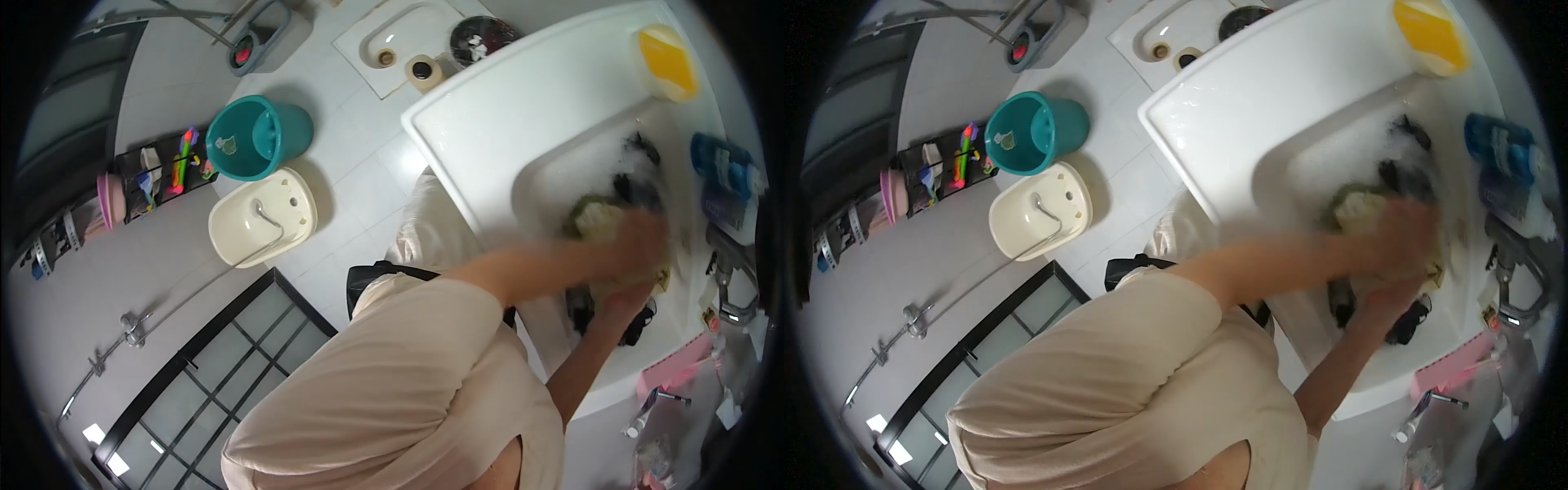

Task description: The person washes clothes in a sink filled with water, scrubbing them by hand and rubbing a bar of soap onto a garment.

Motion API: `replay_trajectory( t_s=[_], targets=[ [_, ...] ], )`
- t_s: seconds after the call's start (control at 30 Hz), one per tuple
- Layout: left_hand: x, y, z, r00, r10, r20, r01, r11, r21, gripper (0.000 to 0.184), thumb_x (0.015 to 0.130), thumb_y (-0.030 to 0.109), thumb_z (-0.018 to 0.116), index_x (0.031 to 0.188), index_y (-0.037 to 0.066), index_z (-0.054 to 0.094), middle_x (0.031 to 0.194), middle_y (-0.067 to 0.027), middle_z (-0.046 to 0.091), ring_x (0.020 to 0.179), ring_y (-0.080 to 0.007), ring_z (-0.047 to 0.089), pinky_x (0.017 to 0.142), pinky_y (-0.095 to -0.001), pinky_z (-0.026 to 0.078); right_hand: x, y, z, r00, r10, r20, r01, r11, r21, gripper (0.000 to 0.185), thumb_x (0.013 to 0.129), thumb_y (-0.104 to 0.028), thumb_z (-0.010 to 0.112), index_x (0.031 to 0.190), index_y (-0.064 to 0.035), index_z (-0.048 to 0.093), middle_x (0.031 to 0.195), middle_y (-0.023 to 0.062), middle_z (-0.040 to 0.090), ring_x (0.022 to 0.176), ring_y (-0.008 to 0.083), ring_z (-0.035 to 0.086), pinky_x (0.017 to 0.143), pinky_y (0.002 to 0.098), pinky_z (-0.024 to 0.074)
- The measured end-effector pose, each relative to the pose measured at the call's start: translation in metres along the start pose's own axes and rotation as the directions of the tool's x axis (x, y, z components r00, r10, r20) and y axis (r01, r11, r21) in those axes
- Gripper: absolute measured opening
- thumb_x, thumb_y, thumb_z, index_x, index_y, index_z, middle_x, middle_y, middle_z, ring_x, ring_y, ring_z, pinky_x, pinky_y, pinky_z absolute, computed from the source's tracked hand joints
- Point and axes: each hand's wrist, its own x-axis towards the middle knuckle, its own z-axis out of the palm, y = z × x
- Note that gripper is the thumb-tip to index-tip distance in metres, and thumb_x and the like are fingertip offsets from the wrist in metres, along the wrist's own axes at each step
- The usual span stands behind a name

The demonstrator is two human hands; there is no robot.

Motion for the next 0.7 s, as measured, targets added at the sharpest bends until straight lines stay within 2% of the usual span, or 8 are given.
replay_trajectory(
  t_s=[0.07, 0.2, 0.27, 0.33, 0.4, 0.53, 0.67, 0.7],
  targets=[
    [0.022, -0.024, -0.02, 0.866, -0.308, 0.394, 0.4, 0.899, -0.177, 0.022, 0.069, 0.029, 0.059, 0.082, 0.013, 0.064, 0.081, -0.0074, 0.061, 0.075, -0.0231, 0.061, 0.06, -0.0392, 0.045, 0.003, 0.005, -0.006, 0.999, -0.007, 0.049, 0.007, 1.0, 0.015, 0.029, 0.09, -0.023, 0.044, 0.109, -0.003, 0.053, 0.104, 0.0078, 0.055, 0.1, 0.0212, 0.053, 0.084, 0.034, 0.0453],
    [-0.032, 0.019, -0.007, 0.975, 0.117, 0.191, -0.077, 0.976, -0.204, 0.029, 0.071, 0.032, 0.058, 0.093, 0.013, 0.061, 0.086, -0.0061, 0.061, 0.074, -0.0252, 0.061, 0.063, -0.0449, 0.045, 0.008, -0.001, -0.03, 0.989, -0.095, 0.118, 0.116, 0.976, -0.186, 0.032, 0.091, -0.026, 0.045, 0.113, -0.005, 0.052, 0.106, 0.0067, 0.055, 0.1, 0.0209, 0.053, 0.084, 0.0334, 0.0459],
    [-0.028, 0.005, 0.006, 0.987, 0.0, 0.16, -0.03, 0.983, 0.182, 0.025, 0.075, 0.029, 0.056, 0.09, 0.009, 0.06, 0.082, -0.0031, 0.061, 0.071, -0.0215, 0.061, 0.059, -0.042, 0.045, 0.014, 0.006, -0.02, 0.984, -0.165, 0.065, 0.176, 0.856, -0.486, 0.036, 0.092, -0.032, 0.044, 0.118, -0.0067, 0.049, 0.114, 0.0071, 0.053, 0.102, 0.0217, 0.053, 0.085, 0.035, 0.046],
    [0.006, -0.056, 0.045, 0.928, -0.371, 0.023, 0.372, 0.927, -0.056, 0.02, 0.074, 0.027, 0.059, 0.081, 0.008, 0.059, 0.067, -0.0124, 0.061, 0.062, -0.0303, 0.061, 0.055, -0.046, 0.046, 0.008, 0.016, 0.008, 0.974, -0.165, -0.152, 0.064, 0.852, -0.52, 0.038, 0.092, -0.033, 0.044, 0.119, -0.0068, 0.047, 0.117, 0.0077, 0.052, 0.103, 0.0222, 0.053, 0.086, 0.036, 0.0459],
    [0.038, -0.056, -0.044, 0.928, -0.357, 0.108, 0.367, 0.924, -0.105, 0.025, 0.071, 0.028, 0.063, 0.083, 0.007, 0.057, 0.069, -0.0126, 0.061, 0.073, -0.0325, 0.06, 0.062, -0.0427, 0.047, 0.01, 0.008, 0.058, 0.89, -0.044, -0.453, -0.075, 0.967, -0.242, 0.037, 0.092, -0.032, 0.045, 0.118, -0.0052, 0.048, 0.116, 0.0086, 0.053, 0.102, 0.0223, 0.054, 0.087, 0.0366, 0.0454],
    [0.036, -0.088, -0.061, 0.939, -0.253, 0.232, 0.268, 0.963, -0.035, 0.045, 0.07, 0.033, 0.066, 0.104, 0.007, 0.053, 0.09, -0.0135, 0.063, 0.109, -0.036, 0.049, 0.085, -0.0439, 0.042, 0.02, -0.027, -0.005, 0.976, 0.026, -0.218, -0.073, 0.974, -0.213, 0.05, 0.085, -0.032, 0.055, 0.122, -0.0002, 0.044, 0.119, 0.0141, 0.051, 0.105, 0.0253, 0.052, 0.09, 0.0349, 0.0437],
    [0.021, -0.068, -0.06, 0.886, 0.118, 0.448, -0.051, 0.986, -0.158, 0.084, 0.063, 0.045, 0.072, 0.132, 0.012, 0.037, 0.138, -0.0121, 0.035, 0.134, -0.0351, 0.016, 0.106, -0.0564, 0.007, 0.004, 0.01, -0.004, 0.9, -0.377, -0.218, -0.166, 0.165, -0.972, 0.073, 0.072, -0.022, 0.071, 0.129, 0.0055, 0.036, 0.111, 0.0152, 0.057, 0.096, 0.0227, 0.057, 0.084, 0.0309, 0.0452],
    [0.017, -0.071, -0.053, 0.87, 0.141, 0.473, -0.116, 0.99, -0.081, 0.085, 0.062, 0.047, 0.072, 0.132, 0.012, 0.037, 0.139, -0.012, 0.035, 0.134, -0.0349, 0.016, 0.107, -0.0546, 0.008, 0.0, 0.004, 0.003, 0.886, -0.346, -0.308, -0.195, 0.326, -0.925, 0.071, 0.072, -0.022, 0.071, 0.129, 0.0056, 0.037, 0.108, 0.0143, 0.058, 0.095, 0.0228, 0.058, 0.083, 0.0302, 0.0454]
  ],
)
